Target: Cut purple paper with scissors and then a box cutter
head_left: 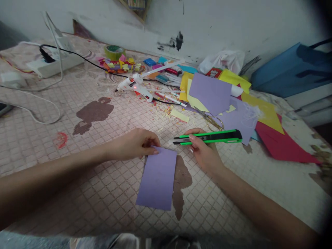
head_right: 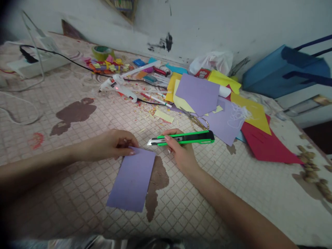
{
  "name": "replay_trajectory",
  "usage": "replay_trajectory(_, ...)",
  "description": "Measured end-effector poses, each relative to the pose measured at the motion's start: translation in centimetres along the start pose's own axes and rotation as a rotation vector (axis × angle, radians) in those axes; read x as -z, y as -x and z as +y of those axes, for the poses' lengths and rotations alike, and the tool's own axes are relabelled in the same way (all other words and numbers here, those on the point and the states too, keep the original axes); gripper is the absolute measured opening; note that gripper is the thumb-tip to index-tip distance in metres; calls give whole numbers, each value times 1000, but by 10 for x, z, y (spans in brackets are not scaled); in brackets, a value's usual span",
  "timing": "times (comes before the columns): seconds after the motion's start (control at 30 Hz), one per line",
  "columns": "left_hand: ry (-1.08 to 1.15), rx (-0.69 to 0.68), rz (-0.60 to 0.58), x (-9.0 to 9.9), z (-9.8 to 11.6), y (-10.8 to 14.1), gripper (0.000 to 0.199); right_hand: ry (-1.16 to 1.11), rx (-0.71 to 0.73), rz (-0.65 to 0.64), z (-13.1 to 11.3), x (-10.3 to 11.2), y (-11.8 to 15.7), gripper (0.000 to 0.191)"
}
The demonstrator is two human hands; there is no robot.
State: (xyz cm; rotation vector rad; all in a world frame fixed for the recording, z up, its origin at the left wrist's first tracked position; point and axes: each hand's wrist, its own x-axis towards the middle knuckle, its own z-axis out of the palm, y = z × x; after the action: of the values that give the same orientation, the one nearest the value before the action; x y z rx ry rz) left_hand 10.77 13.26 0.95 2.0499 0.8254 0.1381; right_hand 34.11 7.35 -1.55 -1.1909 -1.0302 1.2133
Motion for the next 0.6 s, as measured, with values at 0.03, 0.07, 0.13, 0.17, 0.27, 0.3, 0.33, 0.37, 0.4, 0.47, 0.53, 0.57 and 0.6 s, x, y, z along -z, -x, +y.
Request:
replay_trajectory(0.03, -115, -35, 74, -2, 0, 2, 14, 8, 5, 4, 0, 0, 0, 7)
replay_trajectory(0.07, -219, -71, 153, -4, 0, 4, 14, 3, 10, 6, 1, -1, -1, 10)
replay_trajectory(0.13, -397, -146, 310, -10, -2, 9, 15, -46, 14, 0, 1, -2, -1, 19)
replay_trajectory(0.17, -479, -194, 371, -13, -3, 12, 18, -79, 18, -7, 1, -3, -1, 24)
replay_trajectory(0.27, -634, -373, 395, -25, -5, 17, 21, -117, 46, -48, 2, -4, -2, 38)
replay_trajectory(0.3, -630, -403, 373, -27, -5, 18, 21, -97, 62, -66, 3, -4, -2, 38)
replay_trajectory(0.33, -594, -402, 347, -29, -5, 18, 20, -66, 77, -80, 4, -4, -2, 37)
replay_trajectory(0.37, -530, -377, 323, -30, -4, 17, 19, -29, 89, -87, 6, -4, -2, 34)
replay_trajectory(0.4, -451, -342, 305, -30, -5, 16, 17, 8, 97, -85, 7, -3, -1, 30)
replay_trajectory(0.47, -297, -270, 293, -29, -6, 13, 13, 70, 100, -68, 9, -2, 0, 24)
replay_trajectory(0.53, -203, -231, 305, -28, -8, 10, 11, 105, 80, -47, 10, -1, 1, 20)
replay_trajectory(0.57, -180, -220, 315, -28, -8, 10, 11, 106, 60, -47, 9, 0, 2, 20)
replay_trajectory(0.6, -166, -213, 324, -27, -9, 9, 12, 97, 37, -54, 9, 0, 2, 20)
